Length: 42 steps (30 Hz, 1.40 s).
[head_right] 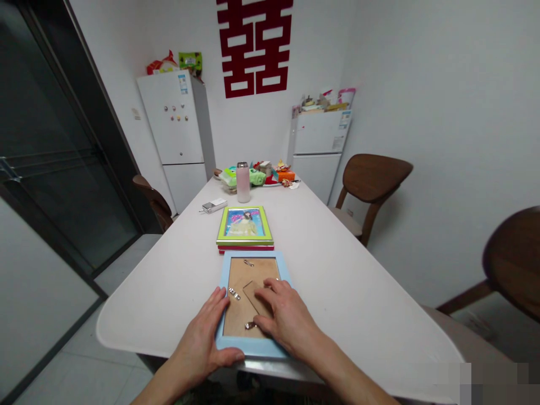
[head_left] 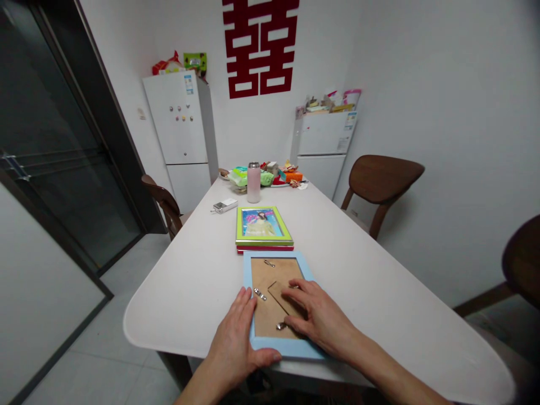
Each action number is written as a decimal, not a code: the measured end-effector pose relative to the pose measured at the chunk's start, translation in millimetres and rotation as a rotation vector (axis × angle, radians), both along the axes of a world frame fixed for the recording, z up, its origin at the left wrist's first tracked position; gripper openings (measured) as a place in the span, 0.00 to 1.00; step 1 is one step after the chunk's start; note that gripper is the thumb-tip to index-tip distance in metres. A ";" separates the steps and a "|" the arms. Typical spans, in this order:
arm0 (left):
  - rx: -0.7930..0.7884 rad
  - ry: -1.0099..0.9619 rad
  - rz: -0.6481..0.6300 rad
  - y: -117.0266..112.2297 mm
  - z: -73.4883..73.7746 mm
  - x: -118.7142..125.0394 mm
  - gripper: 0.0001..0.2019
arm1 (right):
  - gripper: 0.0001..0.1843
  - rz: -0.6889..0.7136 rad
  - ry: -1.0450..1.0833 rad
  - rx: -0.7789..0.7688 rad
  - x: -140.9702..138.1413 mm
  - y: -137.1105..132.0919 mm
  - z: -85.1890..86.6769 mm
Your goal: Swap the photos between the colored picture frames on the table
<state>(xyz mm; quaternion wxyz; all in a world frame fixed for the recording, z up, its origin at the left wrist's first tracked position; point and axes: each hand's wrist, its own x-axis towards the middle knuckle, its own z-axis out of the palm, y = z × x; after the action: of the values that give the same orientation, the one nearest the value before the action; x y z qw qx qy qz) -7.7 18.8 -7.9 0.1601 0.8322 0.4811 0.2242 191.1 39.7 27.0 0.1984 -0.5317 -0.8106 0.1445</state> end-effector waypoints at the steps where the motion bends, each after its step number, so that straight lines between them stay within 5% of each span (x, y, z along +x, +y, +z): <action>1: -0.010 -0.011 0.003 -0.2 0.0 -0.2 0.42 | 0.19 -0.033 -0.020 0.001 0.1 0.7 -0.7; 7: -0.159 -0.230 0.046 -0.1 11.1 -3.6 0.37 | 0.19 -0.092 -0.033 0.001 -1.7 4.0 2.7; 12: -0.258 -0.666 0.212 4.7 27.0 4.4 0.27 | 0.16 -0.104 -0.011 0.068 -11.7 3.5 20.8; 16: -0.506 -1.112 0.178 12.1 32.1 9.3 0.23 | 0.16 -0.061 0.079 0.118 -31.5 0.1 33.3; 19: -0.578 -1.224 0.195 15.1 32.7 -4.0 0.17 | 0.17 -0.026 0.167 0.125 -31.8 1.9 32.8; 27: -0.553 -1.079 0.431 13.7 27.0 -75.7 0.12 | 0.24 -0.395 -0.124 -0.006 27.4 20.1 -4.9; 35: -0.371 -0.745 0.601 20.4 16.8 -95.2 0.20 | 0.26 -0.412 -0.180 -0.059 28.7 30.4 -16.1; 42: -0.111 0.005 0.723 21.8 19.3 -105.0 0.22 | 0.27 -0.468 0.066 -0.072 31.1 31.7 -9.5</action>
<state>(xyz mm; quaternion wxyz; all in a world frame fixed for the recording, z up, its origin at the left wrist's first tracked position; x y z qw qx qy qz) -112.7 40.6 11.4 0.1143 0.5989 0.7561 0.2376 222.2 71.4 17.5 0.2338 -0.7067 -0.6528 0.1405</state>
